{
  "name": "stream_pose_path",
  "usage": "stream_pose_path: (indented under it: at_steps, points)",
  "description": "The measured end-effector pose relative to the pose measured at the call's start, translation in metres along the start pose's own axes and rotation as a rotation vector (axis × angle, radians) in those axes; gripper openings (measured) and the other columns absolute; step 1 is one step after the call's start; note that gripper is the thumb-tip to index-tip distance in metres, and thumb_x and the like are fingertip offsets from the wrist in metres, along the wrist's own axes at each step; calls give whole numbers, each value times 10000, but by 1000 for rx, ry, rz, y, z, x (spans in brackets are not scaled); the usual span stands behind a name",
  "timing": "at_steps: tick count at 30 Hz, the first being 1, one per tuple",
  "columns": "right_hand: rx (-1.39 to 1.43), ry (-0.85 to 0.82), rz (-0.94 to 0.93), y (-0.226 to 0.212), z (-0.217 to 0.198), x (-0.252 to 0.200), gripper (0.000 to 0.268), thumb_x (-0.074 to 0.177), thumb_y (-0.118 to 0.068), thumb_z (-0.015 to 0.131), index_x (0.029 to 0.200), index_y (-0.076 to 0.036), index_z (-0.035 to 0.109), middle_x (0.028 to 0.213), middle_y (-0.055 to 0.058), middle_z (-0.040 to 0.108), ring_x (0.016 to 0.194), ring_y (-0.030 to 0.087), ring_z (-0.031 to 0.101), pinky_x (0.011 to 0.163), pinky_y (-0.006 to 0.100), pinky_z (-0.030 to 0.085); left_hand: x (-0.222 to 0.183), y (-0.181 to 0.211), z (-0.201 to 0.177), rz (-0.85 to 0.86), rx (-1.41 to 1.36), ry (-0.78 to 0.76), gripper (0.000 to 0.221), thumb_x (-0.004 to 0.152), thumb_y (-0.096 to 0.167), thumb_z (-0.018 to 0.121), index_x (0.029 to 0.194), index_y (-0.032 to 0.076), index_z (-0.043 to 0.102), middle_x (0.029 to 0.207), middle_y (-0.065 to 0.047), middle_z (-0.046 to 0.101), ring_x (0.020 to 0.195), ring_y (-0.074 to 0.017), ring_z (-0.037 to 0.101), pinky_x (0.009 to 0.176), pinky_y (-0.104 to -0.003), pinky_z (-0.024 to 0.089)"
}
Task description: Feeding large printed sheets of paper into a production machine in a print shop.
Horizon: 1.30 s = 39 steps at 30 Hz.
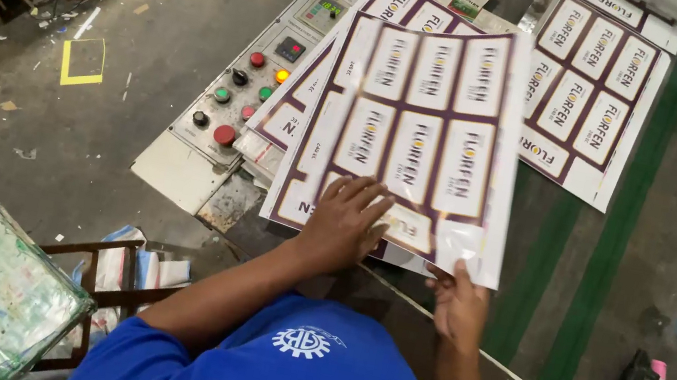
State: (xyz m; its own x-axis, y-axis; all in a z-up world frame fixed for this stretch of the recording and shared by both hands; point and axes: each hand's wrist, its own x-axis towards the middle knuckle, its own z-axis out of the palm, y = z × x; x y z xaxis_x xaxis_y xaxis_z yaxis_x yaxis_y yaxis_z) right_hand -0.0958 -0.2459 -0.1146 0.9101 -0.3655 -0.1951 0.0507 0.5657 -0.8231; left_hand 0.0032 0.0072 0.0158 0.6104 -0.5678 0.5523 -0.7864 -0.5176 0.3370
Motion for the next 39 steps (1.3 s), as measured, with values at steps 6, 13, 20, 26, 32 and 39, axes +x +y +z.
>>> stream_pose_path:
  at_steps: [6,13,20,26,32,39]
  points:
    - [-65,243,-183,-13,-79,-14,295,1074,-173,599,1302,13,590,1009,141,728,765,243,729,587,331,579,-12,-29,30,-22,77,58,337,937,222,708,1225,50,680,1314,-114,660,1311,-327,572,1122,-524,397]
    - [-75,339,-278,-31,-163,-50,354,1077,-109,610,1412,-26,532,1116,107,709,808,218,713,624,325,585,-28,-66,60,63,28,-361,861,743,500,791,1388,-16,548,1507,-225,480,1418,-408,400,1106,-611,308]
    - [-208,488,-204,-12,-213,-78,418,1055,-88,600,1460,-32,513,1171,102,693,840,218,674,600,340,547,-55,-123,64,41,123,-350,563,786,181,715,1323,39,622,1423,-181,598,1368,-363,528,1096,-553,409]
    - [-270,539,-142,-10,-193,-87,379,1038,-146,641,1393,-60,544,1130,91,691,835,214,683,594,352,544,-29,-111,-1,-159,-84,63,174,939,40,685,1111,48,709,1149,-155,738,1044,-372,712,884,-445,578]
    - [-308,538,-73,-7,-175,-67,323,1057,-169,632,1339,-25,573,1062,91,729,793,201,718,569,312,548,-25,-109,-5,-202,-63,177,103,1018,80,701,1104,25,716,1088,-165,746,1012,-368,717,855,-435,577]
    - [-291,413,-85,-26,-160,-33,303,1052,-188,607,1313,-40,564,1051,98,726,752,217,720,535,289,528,-33,-109,10,-258,-97,200,100,1023,85,703,1092,18,728,1073,-173,746,986,-361,723,839,-436,577]
